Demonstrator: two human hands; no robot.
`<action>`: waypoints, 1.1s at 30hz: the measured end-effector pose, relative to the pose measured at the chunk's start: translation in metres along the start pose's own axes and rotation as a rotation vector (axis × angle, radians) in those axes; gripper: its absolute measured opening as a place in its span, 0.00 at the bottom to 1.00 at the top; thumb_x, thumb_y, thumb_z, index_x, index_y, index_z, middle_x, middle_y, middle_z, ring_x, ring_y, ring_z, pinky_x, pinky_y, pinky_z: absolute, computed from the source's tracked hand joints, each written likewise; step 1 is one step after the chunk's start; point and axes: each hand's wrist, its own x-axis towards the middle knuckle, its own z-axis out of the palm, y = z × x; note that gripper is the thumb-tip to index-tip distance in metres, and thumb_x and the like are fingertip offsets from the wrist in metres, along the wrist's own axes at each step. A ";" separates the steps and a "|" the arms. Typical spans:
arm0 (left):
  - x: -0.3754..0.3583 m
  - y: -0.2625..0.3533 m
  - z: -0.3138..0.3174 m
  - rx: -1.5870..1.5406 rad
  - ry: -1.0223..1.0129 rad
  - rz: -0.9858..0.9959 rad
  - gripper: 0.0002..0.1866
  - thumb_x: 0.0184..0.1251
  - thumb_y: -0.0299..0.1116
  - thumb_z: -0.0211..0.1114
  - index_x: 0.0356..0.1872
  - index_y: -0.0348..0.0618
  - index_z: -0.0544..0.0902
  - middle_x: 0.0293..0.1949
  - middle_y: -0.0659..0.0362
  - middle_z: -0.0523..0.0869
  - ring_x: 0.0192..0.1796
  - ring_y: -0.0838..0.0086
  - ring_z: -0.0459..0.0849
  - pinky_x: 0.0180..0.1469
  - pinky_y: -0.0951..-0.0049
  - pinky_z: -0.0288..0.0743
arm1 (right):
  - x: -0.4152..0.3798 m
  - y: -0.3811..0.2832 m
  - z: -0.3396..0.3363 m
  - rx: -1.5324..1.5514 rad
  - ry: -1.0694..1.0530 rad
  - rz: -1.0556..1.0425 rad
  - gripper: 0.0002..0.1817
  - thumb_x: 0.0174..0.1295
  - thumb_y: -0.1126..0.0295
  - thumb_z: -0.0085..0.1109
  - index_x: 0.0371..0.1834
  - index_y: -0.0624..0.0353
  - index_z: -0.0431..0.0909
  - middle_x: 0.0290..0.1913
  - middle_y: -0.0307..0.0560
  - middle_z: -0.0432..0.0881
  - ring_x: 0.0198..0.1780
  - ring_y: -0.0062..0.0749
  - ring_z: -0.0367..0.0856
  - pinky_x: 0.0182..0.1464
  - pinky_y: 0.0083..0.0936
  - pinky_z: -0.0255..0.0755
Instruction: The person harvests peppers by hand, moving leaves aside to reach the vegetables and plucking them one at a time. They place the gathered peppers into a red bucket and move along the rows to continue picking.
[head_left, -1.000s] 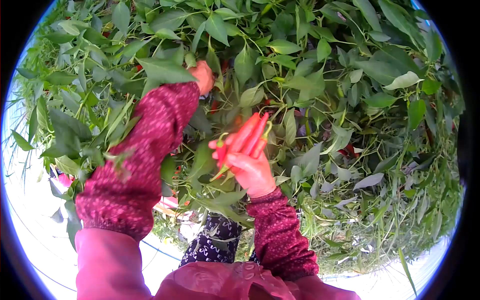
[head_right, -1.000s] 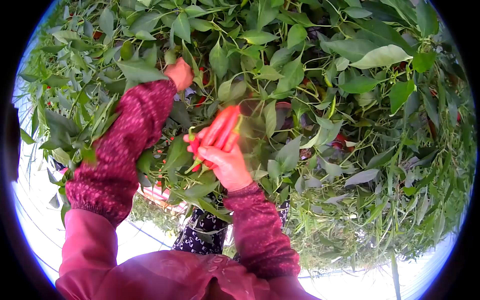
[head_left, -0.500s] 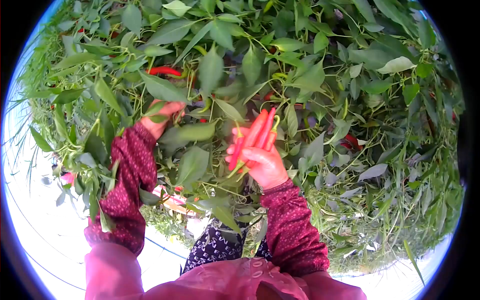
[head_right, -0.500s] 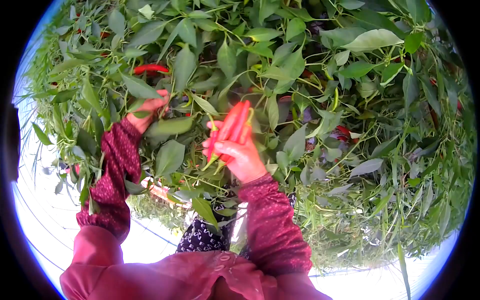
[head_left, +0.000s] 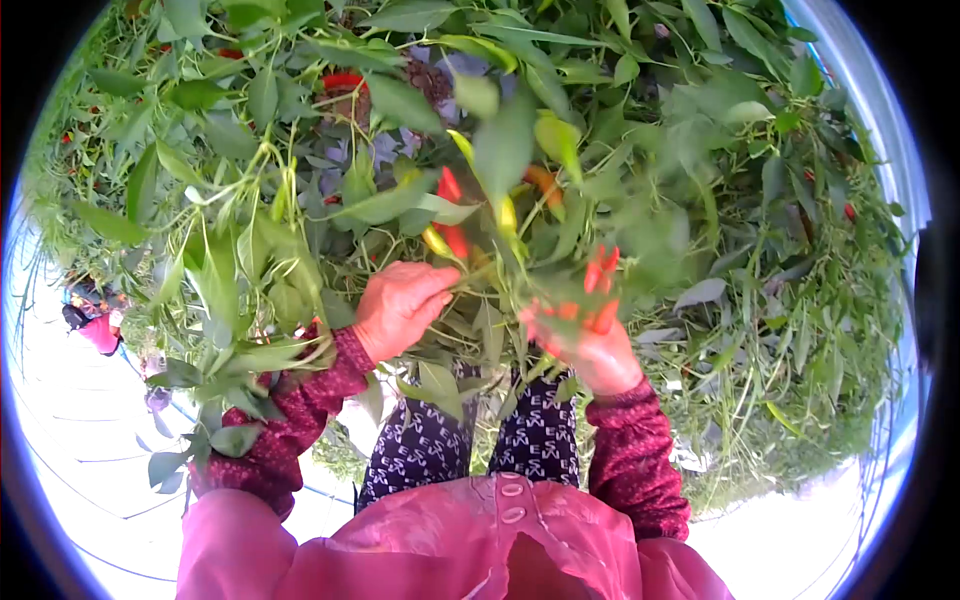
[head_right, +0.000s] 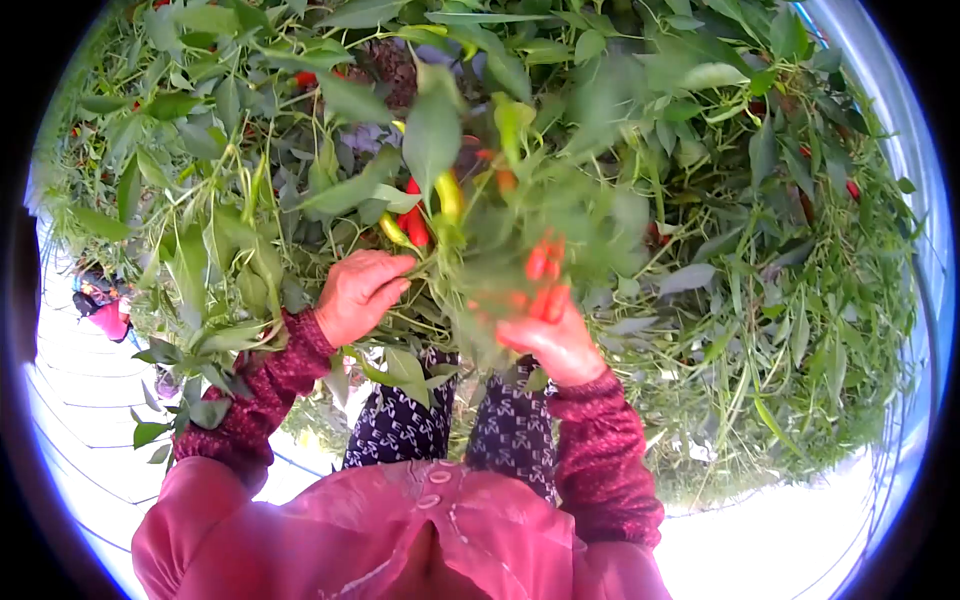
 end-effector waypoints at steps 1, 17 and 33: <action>-0.001 0.003 0.003 0.046 -0.044 0.030 0.15 0.51 0.24 0.64 0.43 0.41 0.80 0.32 0.54 0.82 0.35 0.60 0.81 0.41 0.67 0.73 | -0.018 -0.003 -0.009 -0.090 0.051 0.053 0.24 0.47 0.77 0.60 0.51 0.65 0.69 0.39 0.48 0.80 0.46 0.35 0.78 0.52 0.33 0.72; -0.017 0.020 0.043 0.415 -0.207 0.233 0.15 0.60 0.36 0.57 0.48 0.48 0.77 0.39 0.53 0.78 0.46 0.61 0.76 0.47 0.63 0.70 | -0.028 -0.019 0.028 -1.085 -0.106 -0.099 0.22 0.46 0.73 0.59 0.49 0.62 0.70 0.46 0.47 0.76 0.40 0.33 0.79 0.44 0.28 0.72; 0.064 -0.006 0.069 0.108 -0.401 -0.381 0.15 0.56 0.39 0.64 0.36 0.37 0.79 0.27 0.49 0.82 0.29 0.60 0.82 0.33 0.65 0.73 | -0.013 0.046 0.019 -1.530 0.029 -0.190 0.16 0.47 0.67 0.60 0.38 0.66 0.74 0.61 0.66 0.64 0.42 0.52 0.79 0.50 0.37 0.72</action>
